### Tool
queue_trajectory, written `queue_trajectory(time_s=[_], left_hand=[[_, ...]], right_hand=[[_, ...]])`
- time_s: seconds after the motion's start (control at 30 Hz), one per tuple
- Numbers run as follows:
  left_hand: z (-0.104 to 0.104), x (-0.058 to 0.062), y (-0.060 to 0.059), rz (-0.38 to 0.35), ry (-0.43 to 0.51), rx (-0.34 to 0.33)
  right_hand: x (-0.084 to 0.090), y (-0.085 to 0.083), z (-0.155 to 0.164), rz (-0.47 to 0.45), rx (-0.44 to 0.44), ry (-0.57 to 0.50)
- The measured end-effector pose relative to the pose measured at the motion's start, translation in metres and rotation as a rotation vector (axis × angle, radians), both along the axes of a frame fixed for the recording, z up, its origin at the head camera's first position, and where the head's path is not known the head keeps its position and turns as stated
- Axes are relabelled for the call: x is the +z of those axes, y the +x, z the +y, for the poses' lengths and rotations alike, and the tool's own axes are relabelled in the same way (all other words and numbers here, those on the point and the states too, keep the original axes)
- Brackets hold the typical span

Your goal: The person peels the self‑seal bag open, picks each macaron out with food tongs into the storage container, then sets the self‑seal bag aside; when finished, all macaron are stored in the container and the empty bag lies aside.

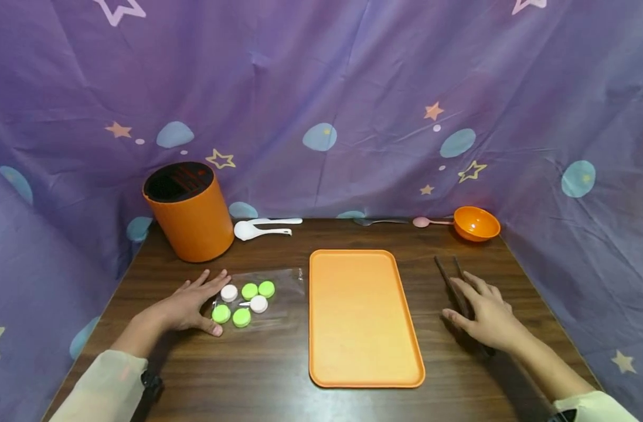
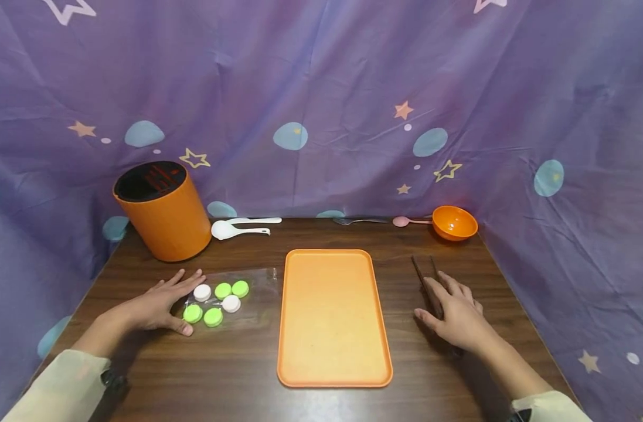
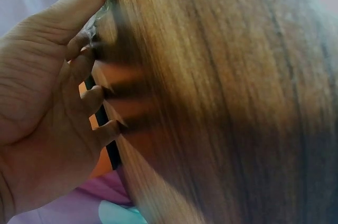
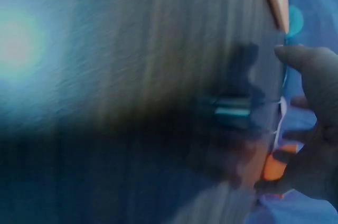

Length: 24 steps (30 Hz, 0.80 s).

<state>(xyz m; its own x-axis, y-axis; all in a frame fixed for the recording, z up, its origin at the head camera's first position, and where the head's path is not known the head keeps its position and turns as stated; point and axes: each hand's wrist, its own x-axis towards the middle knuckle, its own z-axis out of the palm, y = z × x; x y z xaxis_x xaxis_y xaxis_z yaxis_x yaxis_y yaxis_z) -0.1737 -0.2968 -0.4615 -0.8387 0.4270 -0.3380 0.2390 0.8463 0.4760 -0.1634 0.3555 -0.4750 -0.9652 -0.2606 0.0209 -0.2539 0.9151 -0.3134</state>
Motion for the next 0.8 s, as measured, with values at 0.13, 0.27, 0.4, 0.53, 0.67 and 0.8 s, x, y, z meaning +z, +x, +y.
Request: queue_trajectory(time_s=[0.13, 0.27, 0.4, 0.53, 0.67, 0.8], left_hand=[[0.000, -0.001, -0.001, -0.014, -0.008, 0.008], [0.001, -0.004, -0.002, -0.023, -0.001, 0.013], [0.001, -0.006, -0.002, -0.023, 0.019, 0.014], [0.001, -0.006, 0.000, -0.033, 0.037, 0.026], [-0.001, -0.006, 0.001, -0.036, 0.057, 0.029], [-0.002, -0.004, 0.000, -0.037, 0.073, 0.030]], right_hand=[[-0.007, 0.001, 0.010, -0.098, -0.102, 0.061], [-0.009, -0.001, 0.014, -0.154, -0.138, 0.108], [-0.004, -0.005, 0.015, -0.157, -0.125, 0.138], [-0.001, -0.007, 0.014, -0.143, -0.118, 0.153], [-0.005, -0.005, 0.013, -0.135, -0.129, 0.150], [-0.008, -0.003, 0.012, -0.152, -0.137, 0.145]])
